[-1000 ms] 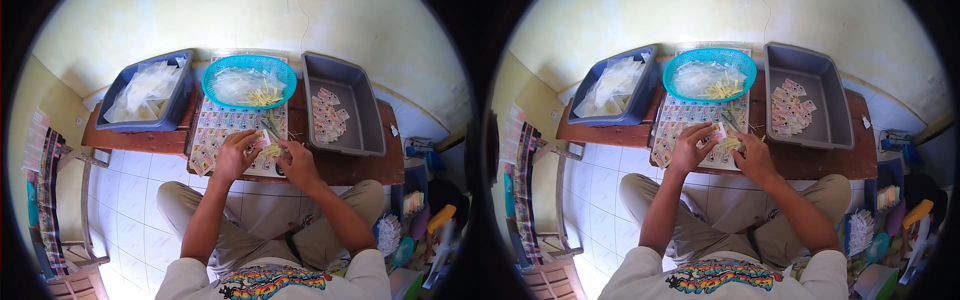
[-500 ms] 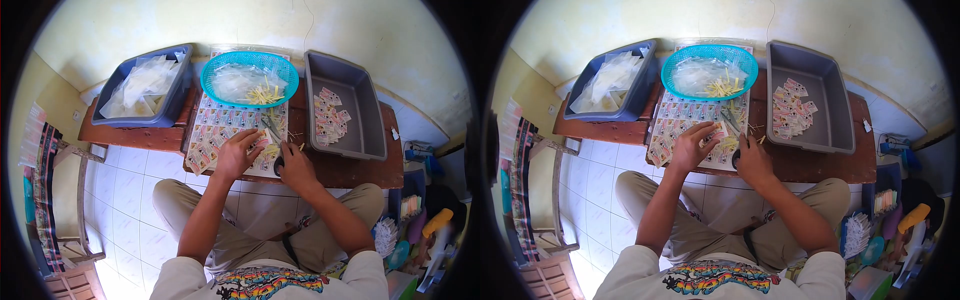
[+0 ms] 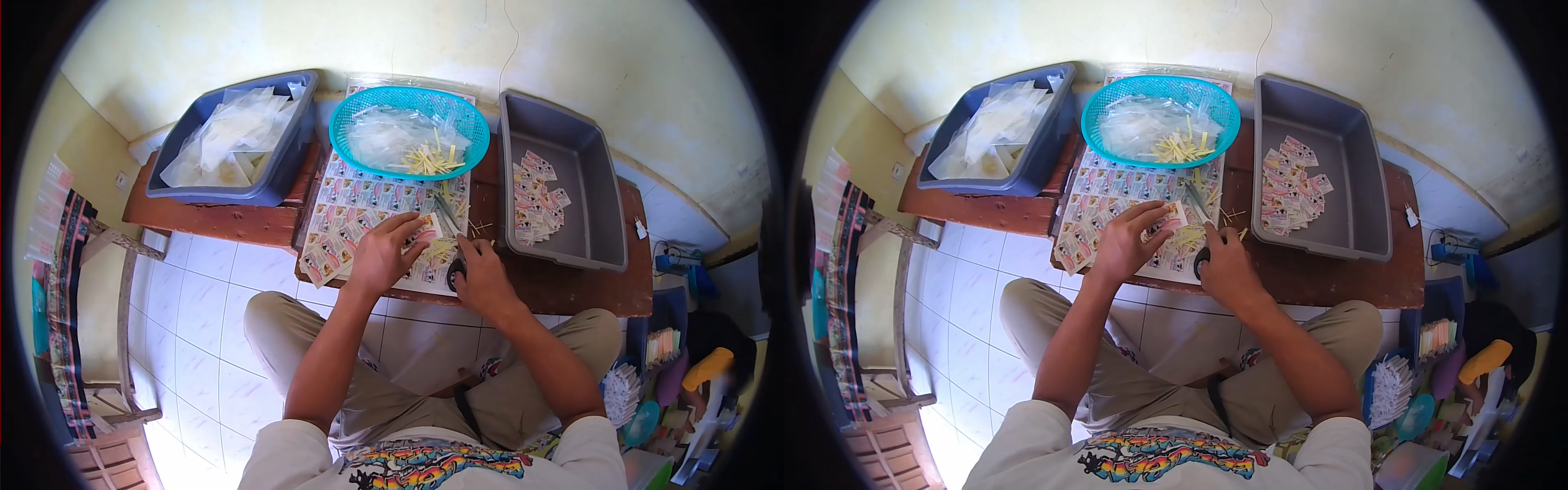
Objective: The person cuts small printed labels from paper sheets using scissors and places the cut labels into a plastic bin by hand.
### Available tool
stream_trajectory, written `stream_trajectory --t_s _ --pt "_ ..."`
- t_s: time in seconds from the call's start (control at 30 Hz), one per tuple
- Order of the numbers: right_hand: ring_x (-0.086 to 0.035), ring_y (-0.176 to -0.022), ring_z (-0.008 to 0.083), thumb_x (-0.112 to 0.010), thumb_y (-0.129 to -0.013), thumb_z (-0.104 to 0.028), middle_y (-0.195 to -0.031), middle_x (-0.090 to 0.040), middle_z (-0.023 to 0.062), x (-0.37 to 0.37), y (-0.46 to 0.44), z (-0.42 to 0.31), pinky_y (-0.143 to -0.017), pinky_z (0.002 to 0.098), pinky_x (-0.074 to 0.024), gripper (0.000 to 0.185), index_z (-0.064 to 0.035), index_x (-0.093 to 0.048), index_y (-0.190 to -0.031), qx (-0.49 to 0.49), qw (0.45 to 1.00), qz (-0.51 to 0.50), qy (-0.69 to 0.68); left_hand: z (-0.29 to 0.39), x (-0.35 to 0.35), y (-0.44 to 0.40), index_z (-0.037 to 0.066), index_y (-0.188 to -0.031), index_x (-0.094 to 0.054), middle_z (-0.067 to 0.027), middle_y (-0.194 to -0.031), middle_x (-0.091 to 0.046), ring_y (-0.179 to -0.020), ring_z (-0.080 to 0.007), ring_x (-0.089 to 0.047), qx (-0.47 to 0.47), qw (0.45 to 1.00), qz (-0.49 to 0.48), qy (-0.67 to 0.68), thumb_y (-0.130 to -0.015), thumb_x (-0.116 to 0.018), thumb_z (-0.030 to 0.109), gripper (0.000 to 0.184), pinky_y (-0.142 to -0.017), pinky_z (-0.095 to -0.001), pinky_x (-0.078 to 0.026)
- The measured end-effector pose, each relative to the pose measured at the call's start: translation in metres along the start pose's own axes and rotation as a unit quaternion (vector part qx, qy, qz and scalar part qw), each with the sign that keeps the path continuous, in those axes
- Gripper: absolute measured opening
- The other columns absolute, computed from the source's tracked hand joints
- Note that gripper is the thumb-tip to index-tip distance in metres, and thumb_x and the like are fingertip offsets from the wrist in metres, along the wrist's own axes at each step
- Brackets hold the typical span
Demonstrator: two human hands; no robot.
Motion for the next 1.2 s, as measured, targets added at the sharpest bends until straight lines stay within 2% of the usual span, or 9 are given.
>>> stream_trajectory --t_s 0.17,0.37,0.43,0.47,0.53,0.57,0.63,0.83,1.2 --pt "-0.068 -0.111 0.0424 -0.079 -0.086 -0.013 -0.127 -0.061 0.0257 0.015 0.005 -0.007 -0.099 0.0474 -0.0564 0.073 0.0033 -0.054 -0.152 0.028 0.999 -0.009 -0.034 -0.001 0.006 -0.002 0.006 -0.121 -0.079 -0.0138 -0.129 -0.077 -0.112 -0.0340 -0.076 0.006 1.000 0.013 -0.001 -0.087 -0.089 0.018 0.038 -0.095 -0.0428 -0.063" --pt "-0.068 -0.100 0.0336 -0.089 -0.083 -0.025 -0.118 -0.063 0.0201 0.032 0.013 -0.022 -0.097 0.0414 -0.0562 0.086 -0.0017 -0.053 -0.157 -0.016 0.994 -0.054 -0.093 -0.004 0.016 -0.005 0.005 -0.119 -0.079 -0.0155 -0.129 -0.077 -0.114 -0.0344 -0.076 0.002 0.999 0.037 -0.010 -0.087 -0.089 0.016 0.035 -0.096 -0.0431 -0.063" --pt "-0.068 -0.100 0.0249 -0.093 -0.083 -0.029 -0.116 -0.064 0.0153 0.032 0.017 -0.019 -0.093 0.0368 -0.0562 0.092 -0.0038 -0.050 -0.161 -0.003 0.986 -0.046 -0.163 -0.001 0.020 -0.006 0.005 -0.117 -0.080 -0.0164 -0.128 -0.077 -0.113 -0.0355 -0.076 -0.005 0.999 0.053 0.008 -0.087 -0.089 0.015 0.033 -0.096 -0.0436 -0.062" --pt "-0.068 -0.100 0.0249 -0.093 -0.083 -0.029 -0.116 -0.064 0.0153 0.031 0.018 -0.018 -0.093 0.0368 -0.0562 0.092 -0.0038 -0.050 -0.161 -0.003 0.986 -0.047 -0.162 0.000 0.021 -0.007 0.005 -0.117 -0.080 -0.0164 -0.128 -0.077 -0.113 -0.0355 -0.076 -0.005 0.999 0.054 0.008 -0.087 -0.089 0.015 0.033 -0.096 -0.0436 -0.062" --pt "-0.067 -0.105 0.0172 -0.090 -0.089 -0.022 -0.121 -0.062 0.0117 0.028 0.021 -0.019 -0.091 0.0339 -0.0568 0.089 -0.0070 -0.046 -0.165 0.010 0.953 -0.068 -0.294 0.004 0.023 -0.008 0.004 -0.115 -0.080 -0.0173 -0.127 -0.076 -0.113 -0.0364 -0.076 -0.013 0.998 0.062 0.012 -0.086 -0.089 0.013 0.032 -0.096 -0.0440 -0.062" --pt "-0.067 -0.105 0.0172 -0.090 -0.089 -0.022 -0.121 -0.062 0.0117 0.025 0.022 -0.017 -0.091 0.0339 -0.0568 0.089 -0.0070 -0.046 -0.165 0.008 0.954 -0.068 -0.293 0.005 0.024 -0.009 0.004 -0.115 -0.080 -0.0173 -0.127 -0.076 -0.113 -0.0364 -0.076 -0.013 0.998 0.061 0.014 -0.086 -0.089 0.013 0.032 -0.096 -0.0440 -0.062" --pt "-0.065 -0.107 0.0129 -0.087 -0.094 -0.014 -0.127 -0.059 0.0092 0.021 0.023 -0.022 -0.090 0.0294 -0.0573 0.087 -0.0103 -0.042 -0.168 0.047 0.913 -0.078 -0.398 0.012 0.027 -0.010 0.004 -0.114 -0.080 -0.0178 -0.127 -0.076 -0.113 -0.0367 -0.076 -0.033 0.997 0.070 0.005 -0.086 -0.089 0.011 0.030 -0.095 -0.0444 -0.062" --pt "-0.065 -0.107 0.0118 -0.085 -0.095 -0.007 -0.131 -0.056 0.0084 0.020 0.026 -0.024 -0.087 0.0241 -0.0578 0.089 -0.0114 -0.038 -0.170 0.023 0.906 -0.118 -0.405 0.021 0.032 -0.012 0.006 -0.111 -0.079 -0.0147 -0.128 -0.076 -0.111 -0.0354 -0.075 -0.064 0.994 0.089 0.014 -0.087 -0.087 0.013 0.027 -0.095 -0.0452 -0.061" --pt "-0.063 -0.104 0.0116 -0.083 -0.095 -0.005 -0.129 -0.054 0.0067 0.018 0.022 -0.029 -0.089 0.0244 -0.0583 0.087 -0.0093 -0.038 -0.169 0.010 0.893 -0.125 -0.433 0.024 0.030 -0.012 0.007 -0.112 -0.079 -0.0145 -0.129 -0.075 -0.114 -0.0344 -0.074 -0.064 0.995 0.072 0.028 -0.085 -0.088 0.011 0.029 -0.096 -0.0443 -0.061"
Point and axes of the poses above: each hand's wrist, its own y-axis away from the middle knuckle, its own x-axis out of the back of the hand, z = x × y, the point moved 8 cm from there along -y, towards the middle knuckle
